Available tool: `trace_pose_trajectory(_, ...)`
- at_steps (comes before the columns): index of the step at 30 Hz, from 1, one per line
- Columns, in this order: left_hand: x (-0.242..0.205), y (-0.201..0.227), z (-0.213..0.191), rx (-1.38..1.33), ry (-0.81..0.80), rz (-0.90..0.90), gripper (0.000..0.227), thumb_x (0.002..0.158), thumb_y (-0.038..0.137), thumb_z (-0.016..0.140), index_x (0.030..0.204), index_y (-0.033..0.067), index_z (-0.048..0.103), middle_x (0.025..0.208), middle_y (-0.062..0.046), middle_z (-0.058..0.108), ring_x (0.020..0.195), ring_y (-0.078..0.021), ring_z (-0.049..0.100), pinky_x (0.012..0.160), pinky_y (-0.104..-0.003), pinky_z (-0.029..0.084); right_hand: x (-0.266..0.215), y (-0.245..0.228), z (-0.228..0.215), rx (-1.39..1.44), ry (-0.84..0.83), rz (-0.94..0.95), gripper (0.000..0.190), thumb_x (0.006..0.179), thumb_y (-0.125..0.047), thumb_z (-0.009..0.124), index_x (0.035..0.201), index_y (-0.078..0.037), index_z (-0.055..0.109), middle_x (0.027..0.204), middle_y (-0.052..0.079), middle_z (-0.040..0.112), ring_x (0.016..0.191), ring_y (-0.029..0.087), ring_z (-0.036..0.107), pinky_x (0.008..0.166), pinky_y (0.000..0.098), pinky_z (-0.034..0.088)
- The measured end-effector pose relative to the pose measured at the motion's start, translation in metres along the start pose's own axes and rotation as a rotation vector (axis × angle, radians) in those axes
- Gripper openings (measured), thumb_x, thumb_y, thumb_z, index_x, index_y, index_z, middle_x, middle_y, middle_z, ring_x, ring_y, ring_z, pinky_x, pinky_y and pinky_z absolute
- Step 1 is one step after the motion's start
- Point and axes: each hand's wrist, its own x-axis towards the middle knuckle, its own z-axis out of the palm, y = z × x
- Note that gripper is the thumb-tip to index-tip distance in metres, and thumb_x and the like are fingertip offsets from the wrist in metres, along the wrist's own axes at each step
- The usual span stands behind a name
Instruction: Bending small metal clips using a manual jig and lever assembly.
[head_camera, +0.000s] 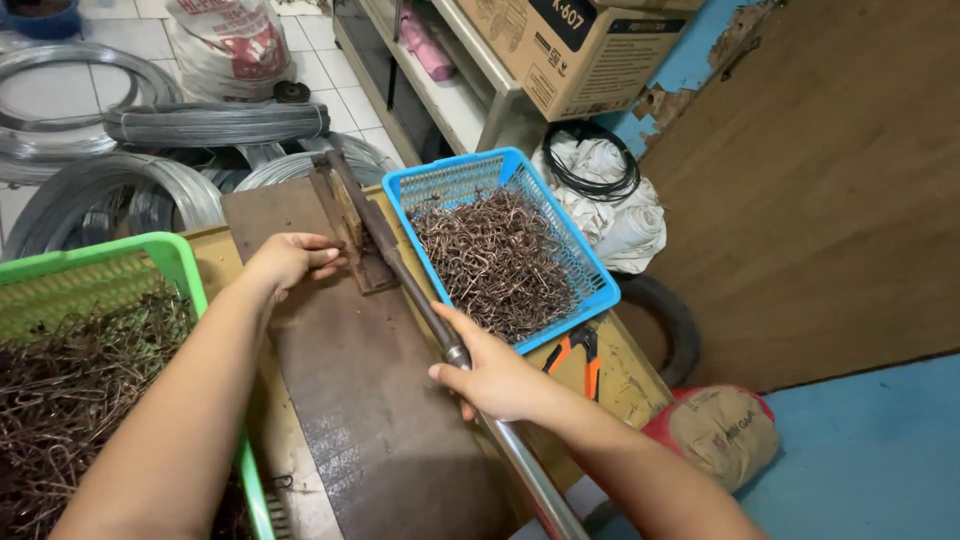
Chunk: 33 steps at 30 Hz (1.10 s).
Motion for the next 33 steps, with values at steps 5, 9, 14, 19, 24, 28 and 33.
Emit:
trace_pose_trajectory(5,0.025,-0.02,-0.007,-0.076,0.127,0.082,0.037,0.099,0.005,0.08,0.134,0.0006,0.068,0.118,-0.02,0.076,0.103,-0.0341,0.08,0.084,-0.043,0.071,-0.006,-0.008,0.006,-0.028,0.029,-0.006,0.088,0.096,-0.003,0.071,0.172,-0.023,0.033,0.088,0.022,0.069,0.047,0.024,0.072,0.041,0.0259,0.063)
trace_pose_trajectory(9,0.031,-0.029,0.003,-0.077,0.166,0.114,0.039,0.096,0.006,0.084,0.132,0.0016,0.07,0.11,-0.013,0.079,0.096,-0.0238,0.082,0.079,-0.034,0.072,-0.007,-0.008,0.01,-0.036,0.052,0.009,0.086,0.095,-0.005,0.071,0.171,-0.022,0.035,0.101,0.029,0.069,0.048,0.024,0.072,0.041,0.0232,0.062)
trace_pose_trajectory(14,0.027,-0.018,0.013,-0.012,0.155,0.148,0.033,0.096,0.005,0.083,0.126,0.002,0.073,0.107,-0.014,0.081,0.092,-0.022,0.082,0.077,-0.031,0.071,-0.009,-0.005,0.015,-0.057,0.052,0.022,0.086,0.096,-0.007,0.072,0.171,-0.023,0.034,0.108,0.029,0.067,0.05,0.024,0.073,0.042,0.0231,0.062)
trace_pose_trajectory(19,0.018,-0.006,0.019,0.024,0.141,0.153,0.036,0.094,0.005,0.085,0.128,0.0021,0.073,0.108,-0.013,0.081,0.092,-0.0187,0.081,0.078,-0.028,0.069,-0.012,-0.006,0.021,-0.116,0.045,0.05,0.085,0.096,-0.011,0.072,0.171,-0.025,0.034,0.109,0.03,0.07,0.055,0.027,0.076,0.046,0.0257,0.064)
trace_pose_trajectory(24,0.006,0.007,0.024,-0.096,0.113,0.114,0.022,0.096,-0.003,0.077,0.117,-0.0023,0.075,0.099,-0.018,0.08,0.086,-0.0255,0.08,0.079,-0.027,0.069,-0.005,0.007,0.029,-0.074,0.034,0.224,0.082,0.103,-0.019,0.061,0.172,-0.041,0.022,0.164,0.011,0.048,0.06,0.015,0.06,0.054,0.0304,0.056)
trace_pose_trajectory(28,0.001,0.004,0.028,-0.073,0.113,0.151,0.024,0.095,-0.003,0.078,0.119,-0.0021,0.075,0.095,-0.016,0.079,0.084,-0.022,0.079,0.079,-0.027,0.069,-0.003,0.018,0.031,-0.139,0.092,0.064,0.077,0.102,-0.024,0.062,0.171,-0.029,0.027,0.18,0.001,0.031,0.165,0.023,0.031,0.129,0.0393,0.025)
trace_pose_trajectory(33,0.002,0.001,0.028,-0.085,0.124,0.196,0.026,0.094,-0.004,0.078,0.119,-0.0017,0.077,0.096,-0.015,0.08,0.084,-0.0202,0.079,0.078,-0.027,0.07,-0.01,-0.004,0.035,-0.111,0.091,0.216,0.078,0.104,-0.022,0.061,0.171,-0.04,0.025,0.18,0.001,0.029,0.054,0.018,0.061,0.054,0.0344,0.059)
